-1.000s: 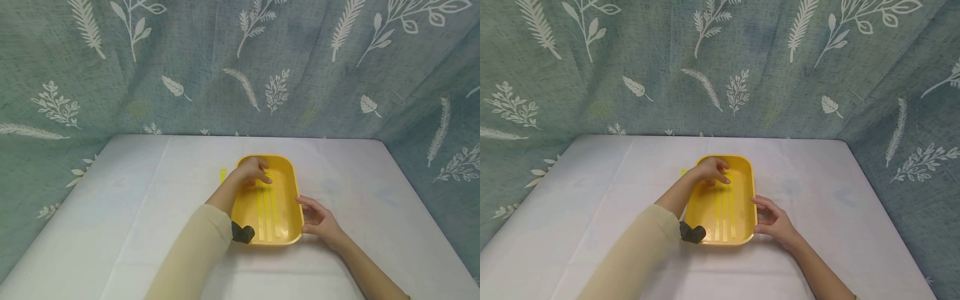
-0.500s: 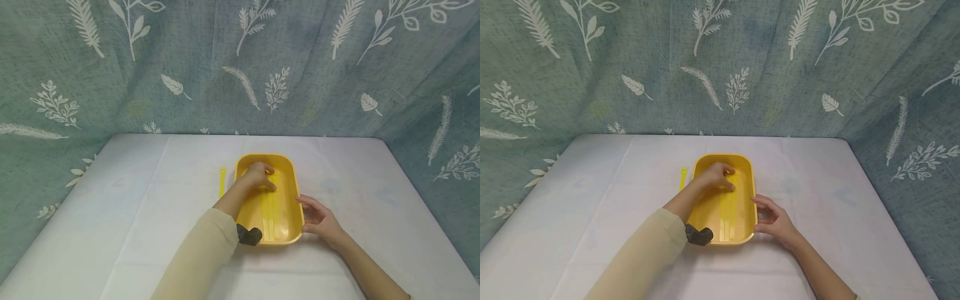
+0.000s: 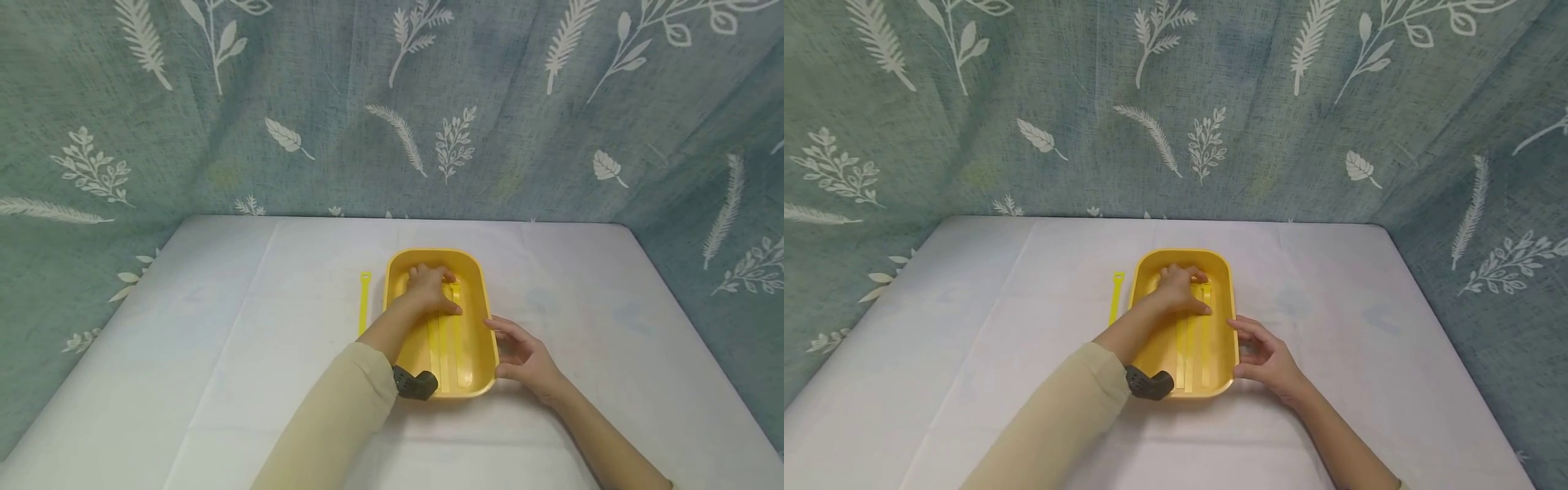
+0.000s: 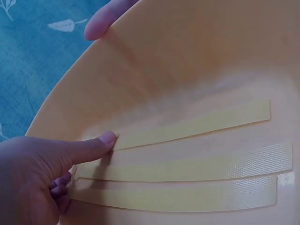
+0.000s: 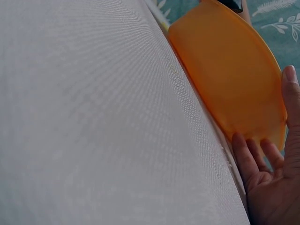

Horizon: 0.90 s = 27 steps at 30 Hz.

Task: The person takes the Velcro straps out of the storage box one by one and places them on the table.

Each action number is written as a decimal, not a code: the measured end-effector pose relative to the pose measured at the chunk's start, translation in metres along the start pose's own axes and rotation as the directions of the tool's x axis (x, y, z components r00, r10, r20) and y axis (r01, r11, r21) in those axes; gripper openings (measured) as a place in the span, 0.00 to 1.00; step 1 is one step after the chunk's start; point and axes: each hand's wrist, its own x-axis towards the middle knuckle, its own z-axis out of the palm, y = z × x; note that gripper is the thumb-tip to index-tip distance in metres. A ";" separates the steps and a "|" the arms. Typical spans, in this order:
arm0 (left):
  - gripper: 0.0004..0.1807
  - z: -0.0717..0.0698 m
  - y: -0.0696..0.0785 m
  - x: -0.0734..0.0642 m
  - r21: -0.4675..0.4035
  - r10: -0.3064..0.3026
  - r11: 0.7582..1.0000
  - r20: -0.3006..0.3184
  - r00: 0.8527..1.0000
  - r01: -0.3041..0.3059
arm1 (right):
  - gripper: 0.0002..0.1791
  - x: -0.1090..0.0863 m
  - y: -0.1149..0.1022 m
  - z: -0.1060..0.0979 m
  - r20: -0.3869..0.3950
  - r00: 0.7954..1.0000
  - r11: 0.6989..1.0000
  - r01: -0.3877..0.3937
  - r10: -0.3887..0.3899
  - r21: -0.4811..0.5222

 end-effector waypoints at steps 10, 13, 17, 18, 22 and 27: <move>0.23 0.000 0.001 -0.001 -0.017 0.028 0.999 -0.047 0.999 -0.028 | 0.36 -0.001 -0.001 0.001 -0.011 1.000 1.000 -0.010 0.009 -0.024; 0.20 0.000 0.000 0.003 -0.089 0.053 0.994 -0.069 0.996 -0.059 | 0.36 -0.001 -0.001 0.002 -0.011 1.000 1.000 -0.006 0.006 -0.023; 0.19 -0.001 0.001 0.004 -0.289 0.072 0.953 -0.072 0.995 -0.090 | 0.36 0.000 -0.001 0.003 -0.006 1.000 1.000 0.003 -0.003 -0.015; 0.19 -0.001 0.001 0.004 -0.330 0.076 0.939 -0.069 0.995 -0.094 | 0.36 0.000 -0.001 0.003 -0.008 1.000 1.000 0.000 0.000 -0.014; 0.19 -0.004 0.002 0.002 -0.428 0.095 0.897 -0.067 0.993 -0.115 | 0.36 0.000 -0.001 0.002 -0.009 1.000 1.000 0.002 -0.002 -0.009; 0.19 -0.006 0.004 0.002 -0.469 0.109 0.874 -0.070 0.992 -0.129 | 0.36 0.000 -0.001 0.002 0.003 1.000 1.000 0.016 -0.016 -0.006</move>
